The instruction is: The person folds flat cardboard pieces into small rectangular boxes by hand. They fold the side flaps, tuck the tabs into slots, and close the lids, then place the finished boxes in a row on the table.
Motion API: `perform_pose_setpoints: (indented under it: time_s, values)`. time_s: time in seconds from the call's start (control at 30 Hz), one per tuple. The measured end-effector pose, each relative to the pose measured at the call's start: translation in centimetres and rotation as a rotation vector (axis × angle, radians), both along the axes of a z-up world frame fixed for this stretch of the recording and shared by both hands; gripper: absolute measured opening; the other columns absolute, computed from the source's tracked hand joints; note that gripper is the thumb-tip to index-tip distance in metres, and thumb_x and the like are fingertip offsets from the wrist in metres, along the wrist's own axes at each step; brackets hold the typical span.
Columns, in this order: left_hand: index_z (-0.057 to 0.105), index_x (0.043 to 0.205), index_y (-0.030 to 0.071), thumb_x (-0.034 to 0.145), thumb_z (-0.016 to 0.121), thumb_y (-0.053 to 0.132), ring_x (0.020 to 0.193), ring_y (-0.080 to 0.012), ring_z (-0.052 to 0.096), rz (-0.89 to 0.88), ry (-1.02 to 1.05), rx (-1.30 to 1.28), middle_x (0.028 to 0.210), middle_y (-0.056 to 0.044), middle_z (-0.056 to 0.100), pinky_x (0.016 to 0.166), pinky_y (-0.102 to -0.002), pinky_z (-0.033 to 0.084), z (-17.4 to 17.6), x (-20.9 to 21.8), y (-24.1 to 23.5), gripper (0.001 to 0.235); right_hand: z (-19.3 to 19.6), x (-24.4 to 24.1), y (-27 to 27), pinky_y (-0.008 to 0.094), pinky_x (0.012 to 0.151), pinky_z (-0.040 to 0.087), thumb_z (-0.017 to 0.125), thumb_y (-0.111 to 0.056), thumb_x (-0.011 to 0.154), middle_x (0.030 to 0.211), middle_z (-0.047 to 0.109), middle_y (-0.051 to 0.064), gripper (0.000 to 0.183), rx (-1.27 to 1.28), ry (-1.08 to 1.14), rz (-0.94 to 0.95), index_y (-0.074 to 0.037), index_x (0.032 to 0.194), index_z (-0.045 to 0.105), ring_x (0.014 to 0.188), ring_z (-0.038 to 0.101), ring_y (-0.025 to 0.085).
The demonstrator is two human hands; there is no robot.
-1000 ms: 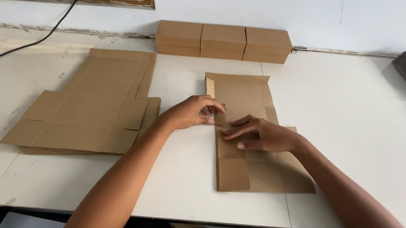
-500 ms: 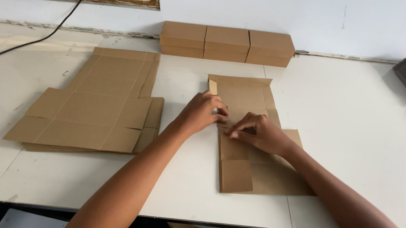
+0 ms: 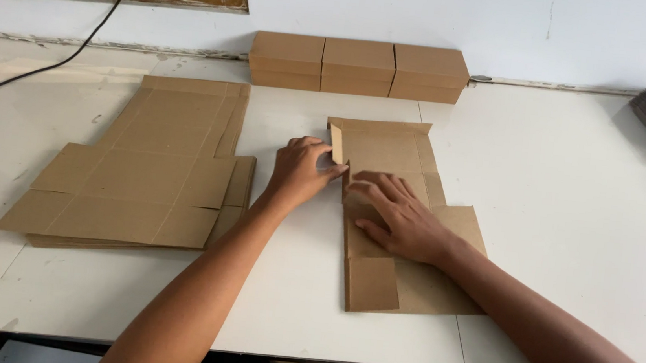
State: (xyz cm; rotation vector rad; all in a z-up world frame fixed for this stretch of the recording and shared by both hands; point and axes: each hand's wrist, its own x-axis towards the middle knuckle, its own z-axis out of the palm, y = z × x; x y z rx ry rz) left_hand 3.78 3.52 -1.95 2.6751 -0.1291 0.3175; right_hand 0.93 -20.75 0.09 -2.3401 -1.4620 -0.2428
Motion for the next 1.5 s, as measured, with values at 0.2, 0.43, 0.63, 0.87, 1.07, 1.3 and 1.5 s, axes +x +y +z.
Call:
perform_pose_setpoints:
  time_s: [0.2,0.43,0.63,0.87,1.07,1.3,1.5]
  values:
    - [0.064,0.136,0.006,0.098,0.065,0.045,0.132,-0.034,0.057,-0.124,-0.05,-0.059,0.137,-0.014,0.063,0.108,-0.05,0.047,-1.5,0.9,-1.4,0.055,1.1,-0.5,0.2,0.06,0.114,0.033,0.057,-0.02,0.099,0.154,0.043,0.02,0.054,-0.028,0.037,0.025,-0.01,0.151,0.046,0.145,0.037,0.044]
    - [0.032,0.159,0.0,0.113,0.026,0.034,0.156,-0.0353,0.023,-0.307,0.112,0.121,0.168,-0.02,0.028,0.125,-0.06,0.012,0.7,-1.3,-2.2,0.058,0.4,0.1,0.2,0.064,0.115,0.033,0.053,-0.028,0.101,0.141,0.06,0.02,0.047,-0.062,0.081,-0.003,-0.006,0.142,0.058,0.14,0.048,0.042]
    - [0.031,0.161,0.004,0.113,0.024,0.038,0.155,-0.032,0.028,-0.271,0.113,0.218,0.167,-0.016,0.032,0.126,-0.056,0.018,0.5,-0.1,-2.4,0.059,0.4,0.5,0.4,0.07,0.115,0.031,0.054,-0.027,0.1,0.138,0.061,0.022,0.045,-0.025,0.146,0.024,-0.006,0.139,0.061,0.14,0.048,0.045]
    - [0.036,0.16,0.011,0.113,0.023,0.044,0.157,-0.029,0.024,-0.126,0.047,0.324,0.166,-0.008,0.037,0.126,-0.055,0.012,-1.3,5.4,-3.7,0.059,0.8,0.0,0.3,0.069,0.115,0.032,0.054,-0.024,0.099,0.138,0.061,0.022,0.044,-0.016,0.153,0.009,-0.004,0.137,0.062,0.139,0.049,0.045]
    - [0.038,0.16,0.013,0.111,0.034,0.031,0.159,-0.034,0.015,-0.272,0.189,0.116,0.17,-0.005,0.027,0.126,-0.063,0.004,-0.5,4.3,-3.0,0.052,0.6,0.1,0.0,0.068,0.116,0.032,0.056,-0.027,0.098,0.137,0.062,0.02,0.045,-0.035,0.159,-0.01,-0.006,0.137,0.062,0.14,0.049,0.043]
    - [0.031,0.163,0.025,0.111,0.026,0.053,0.156,-0.0292,0.025,-0.234,0.126,0.184,0.17,-0.005,0.025,0.125,-0.066,0.007,-0.4,4.3,-2.4,0.059,0.2,0.3,0.2,0.065,0.116,0.033,0.056,-0.025,0.098,0.139,0.062,0.021,0.043,-0.038,0.13,-0.002,-0.005,0.136,0.064,0.139,0.05,0.042]
    - [0.021,0.164,0.006,0.091,0.053,0.075,0.157,-0.043,0.016,0.198,-0.006,0.093,0.168,-0.032,0.017,0.12,-0.072,0.007,2.0,1.9,-3.0,0.106,0.6,0.0,0.1,0.065,0.117,0.032,0.052,-0.025,0.1,0.142,0.059,0.021,0.045,-0.055,0.119,-0.002,-0.005,0.139,0.06,0.141,0.047,0.042]
